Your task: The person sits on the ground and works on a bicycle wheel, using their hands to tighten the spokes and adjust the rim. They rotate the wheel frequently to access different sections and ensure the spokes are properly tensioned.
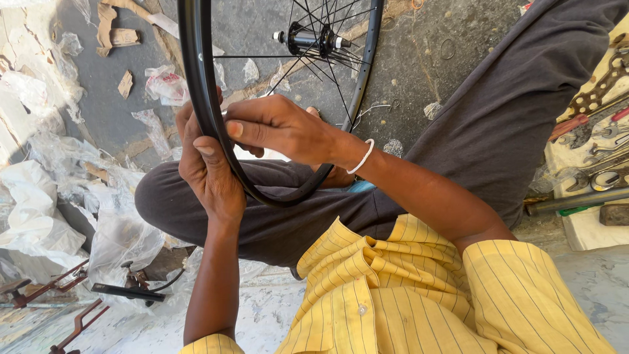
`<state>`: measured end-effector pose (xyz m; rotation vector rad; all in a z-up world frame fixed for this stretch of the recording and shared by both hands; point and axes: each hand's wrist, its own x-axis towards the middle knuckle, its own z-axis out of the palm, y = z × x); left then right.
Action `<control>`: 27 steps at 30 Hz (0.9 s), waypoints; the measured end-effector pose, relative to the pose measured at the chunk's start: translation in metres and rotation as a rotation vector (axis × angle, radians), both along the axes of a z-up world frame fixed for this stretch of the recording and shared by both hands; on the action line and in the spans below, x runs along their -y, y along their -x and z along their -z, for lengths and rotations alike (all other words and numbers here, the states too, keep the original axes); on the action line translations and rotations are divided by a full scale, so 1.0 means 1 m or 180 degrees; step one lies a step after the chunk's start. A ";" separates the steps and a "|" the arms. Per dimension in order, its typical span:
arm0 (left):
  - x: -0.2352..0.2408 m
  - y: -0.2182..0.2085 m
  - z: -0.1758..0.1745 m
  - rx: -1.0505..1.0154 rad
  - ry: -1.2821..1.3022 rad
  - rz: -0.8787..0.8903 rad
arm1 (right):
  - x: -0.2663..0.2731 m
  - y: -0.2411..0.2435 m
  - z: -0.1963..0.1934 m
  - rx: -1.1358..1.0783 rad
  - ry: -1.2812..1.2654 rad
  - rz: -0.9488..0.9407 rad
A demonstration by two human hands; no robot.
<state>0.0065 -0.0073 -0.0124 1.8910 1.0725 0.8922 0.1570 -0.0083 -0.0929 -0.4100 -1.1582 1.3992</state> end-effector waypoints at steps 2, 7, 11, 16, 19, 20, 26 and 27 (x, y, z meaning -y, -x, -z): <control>-0.002 -0.004 0.001 0.0156 0.0040 0.0066 | -0.003 -0.002 0.001 0.0171 0.0054 -0.0007; -0.003 -0.002 0.002 -0.0032 -0.0098 0.0002 | 0.000 -0.008 0.004 -0.0643 -0.0276 0.0066; -0.002 0.000 0.003 0.0172 -0.0036 0.0121 | -0.004 -0.002 0.000 0.0088 -0.0077 0.0046; -0.004 -0.002 0.005 0.0060 -0.0129 0.0077 | 0.004 -0.009 -0.004 -0.1428 0.0063 -0.0466; -0.004 -0.007 0.003 -0.0004 -0.0176 0.0059 | 0.020 0.013 0.003 0.0290 0.1076 0.1454; -0.005 -0.010 0.002 -0.0020 -0.0203 0.0066 | 0.026 0.019 0.013 0.0519 0.1148 0.1916; -0.013 -0.043 -0.003 0.0148 0.0019 0.0150 | -0.001 0.039 0.121 0.2460 0.1365 0.3114; -0.015 -0.049 -0.003 0.0202 0.0090 0.0177 | -0.012 0.035 0.137 0.2421 0.1458 0.2993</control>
